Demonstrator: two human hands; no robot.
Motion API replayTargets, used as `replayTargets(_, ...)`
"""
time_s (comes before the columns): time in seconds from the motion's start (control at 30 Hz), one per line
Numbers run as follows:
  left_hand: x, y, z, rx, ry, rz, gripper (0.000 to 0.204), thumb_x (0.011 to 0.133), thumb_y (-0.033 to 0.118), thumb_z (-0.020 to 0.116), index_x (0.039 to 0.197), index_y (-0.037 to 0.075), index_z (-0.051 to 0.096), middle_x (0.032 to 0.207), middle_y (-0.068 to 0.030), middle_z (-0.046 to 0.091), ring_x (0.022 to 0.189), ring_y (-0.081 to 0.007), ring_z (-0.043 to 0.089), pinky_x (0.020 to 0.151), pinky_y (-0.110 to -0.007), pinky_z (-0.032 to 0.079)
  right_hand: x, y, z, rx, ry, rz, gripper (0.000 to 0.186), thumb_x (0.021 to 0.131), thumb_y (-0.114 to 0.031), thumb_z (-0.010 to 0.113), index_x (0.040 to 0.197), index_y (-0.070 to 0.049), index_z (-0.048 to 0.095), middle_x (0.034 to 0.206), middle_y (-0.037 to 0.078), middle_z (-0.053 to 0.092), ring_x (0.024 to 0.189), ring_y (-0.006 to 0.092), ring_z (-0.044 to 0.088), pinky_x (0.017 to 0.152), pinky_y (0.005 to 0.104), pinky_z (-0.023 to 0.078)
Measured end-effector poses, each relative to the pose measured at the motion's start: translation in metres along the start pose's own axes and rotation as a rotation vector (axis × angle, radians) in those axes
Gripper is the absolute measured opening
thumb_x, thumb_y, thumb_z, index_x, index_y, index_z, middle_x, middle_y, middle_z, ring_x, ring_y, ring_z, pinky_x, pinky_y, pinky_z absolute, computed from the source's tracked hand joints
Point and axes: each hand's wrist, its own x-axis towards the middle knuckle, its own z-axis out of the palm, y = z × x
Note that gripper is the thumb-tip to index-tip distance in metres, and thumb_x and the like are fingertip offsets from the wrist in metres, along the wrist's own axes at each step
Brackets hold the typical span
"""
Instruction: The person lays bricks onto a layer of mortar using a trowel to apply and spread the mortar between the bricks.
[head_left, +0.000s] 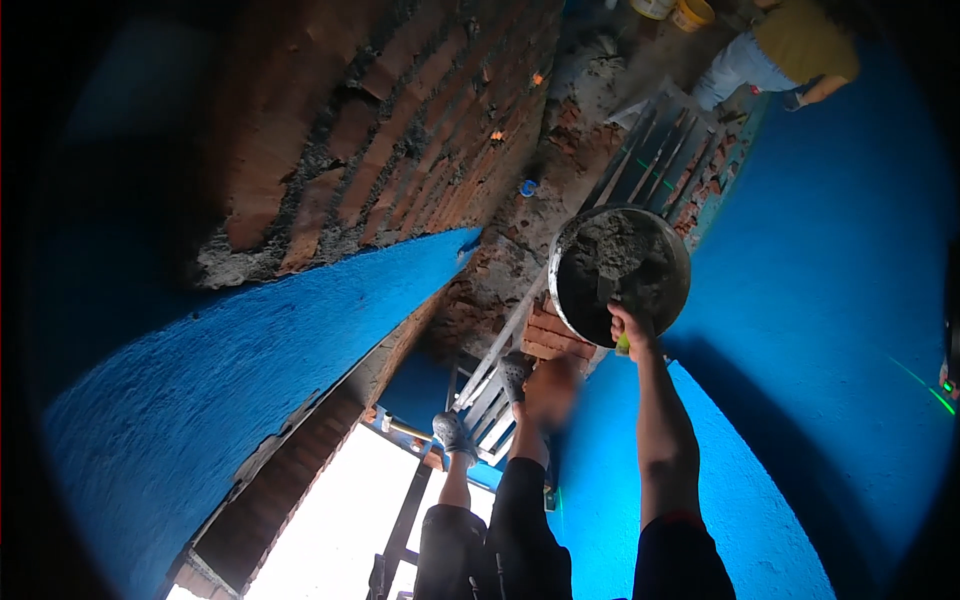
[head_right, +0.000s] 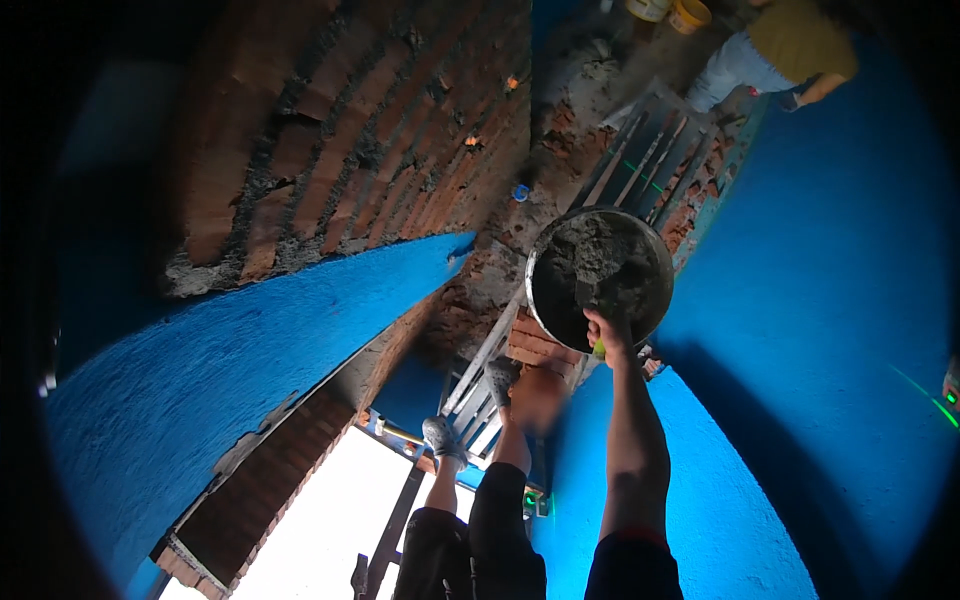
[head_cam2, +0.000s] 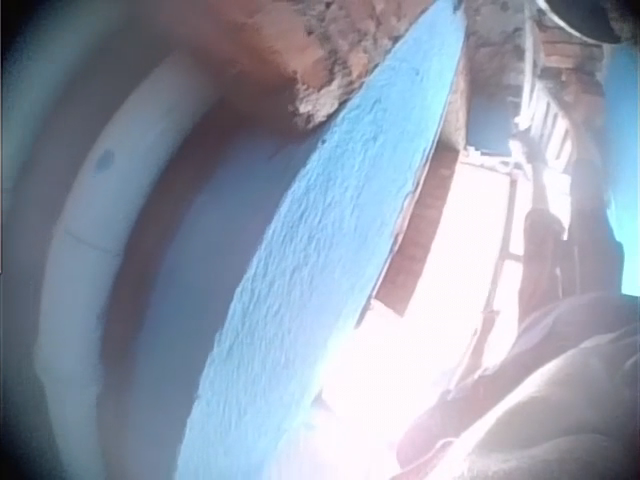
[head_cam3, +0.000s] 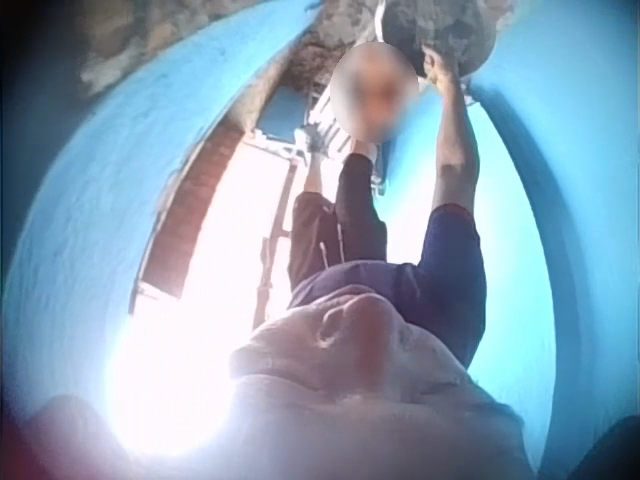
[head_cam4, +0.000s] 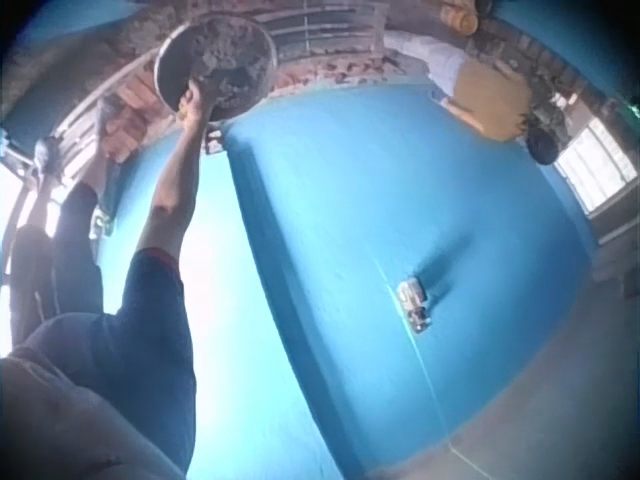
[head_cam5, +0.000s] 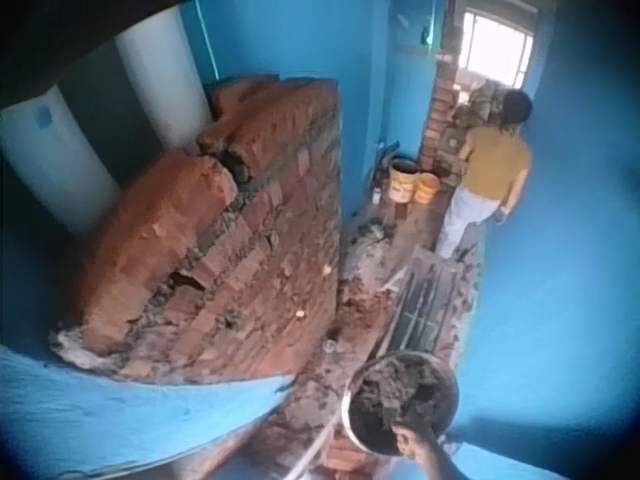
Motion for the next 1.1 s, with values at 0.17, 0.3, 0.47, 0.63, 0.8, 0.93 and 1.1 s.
replayTargets(0.17,-0.004,0.013,0.003,-0.024,0.000,0.048,0.045,0.081,0.015,0.060,0.124,0.005,0.050,0.087,-0.0142,0.065,0.071,-0.0229,0.063,0.060,-0.037,0.050,-0.032,0.018,-0.034,-0.066,0.048,-0.131,0.032,0.082,-0.025,0.067,0.061,-0.016,0.045,0.052,-0.004,0.039,0.041,0.0092,0.038,0.042,0.0277,0.028)
replayTargets(0.3,-0.017,0.000,0.021,-0.077,-0.006,0.070,0.048,0.080,0.013,0.060,0.125,0.005,0.048,0.085,-0.0138,0.066,0.069,-0.0222,0.063,0.058,-0.037,0.050,-0.073,0.022,-0.033,-0.107,0.060,-0.233,0.031,0.081,-0.023,0.068,0.062,-0.013,0.046,0.051,-0.003,0.039,0.040,0.0101,0.037,0.042,0.0282,0.028)
replayTargets(0.47,-0.030,-0.045,0.032,-0.016,-0.081,0.240,0.051,0.079,0.012,0.061,0.128,0.005,0.047,0.083,-0.0133,0.066,0.066,-0.0213,0.064,0.056,-0.037,0.050,-0.097,0.081,-0.125,-1.122,0.040,-0.898,0.033,0.080,-0.016,0.068,0.110,-0.004,0.060,0.095,0.007,0.063,0.085,0.0182,0.060,0.073,0.0305,0.048)
replayTargets(0.63,-0.056,-0.019,0.024,-0.125,0.023,0.123,0.028,0.077,0.028,0.064,0.089,0.003,0.066,0.081,-0.0168,0.065,0.079,-0.0305,0.064,0.069,-0.041,0.049,-0.198,0.045,-0.078,-0.479,-0.096,-0.196,0.044,0.088,-0.018,0.059,0.130,-0.009,0.047,0.106,0.006,0.051,0.093,0.0168,0.046,0.075,0.0324,0.039)
replayTargets(0.8,-0.048,-0.086,0.110,-0.533,0.204,0.260,0.030,0.077,0.034,0.065,0.078,0.005,0.066,0.061,-0.0063,0.059,0.049,-0.0166,0.056,0.046,-0.032,0.046,-0.370,-0.023,0.017,-0.886,-0.296,-0.298,0.031,0.089,-0.019,0.058,0.116,-0.006,0.058,0.067,0.001,0.051,0.053,0.0082,0.042,0.046,0.0259,0.034)
replayTargets(0.93,-0.073,-0.062,0.082,-0.983,-0.175,0.043,0.026,0.076,0.035,0.070,0.078,0.010,0.063,0.059,0.0007,0.054,0.043,-0.0087,0.048,0.037,-0.024,0.036,-0.469,-0.019,0.112,-0.584,-0.301,-0.032,0.021,0.090,-0.020,0.056,0.098,-0.001,0.057,0.054,0.000,0.045,0.039,0.0078,0.040,0.033,0.0223,0.028)
replayTargets(1.1,-0.095,-0.095,0.079,-1.188,-0.095,0.107,0.026,0.077,0.033,0.071,0.077,0.008,0.062,0.058,0.0022,0.051,0.044,-0.0065,0.043,0.039,-0.022,0.033,-0.410,0.007,0.122,-1.155,-0.669,0.068,0.025,0.088,-0.042,0.058,0.095,-0.018,0.060,0.060,-0.001,0.048,0.052,0.0118,0.045,0.053,0.0334,0.041)
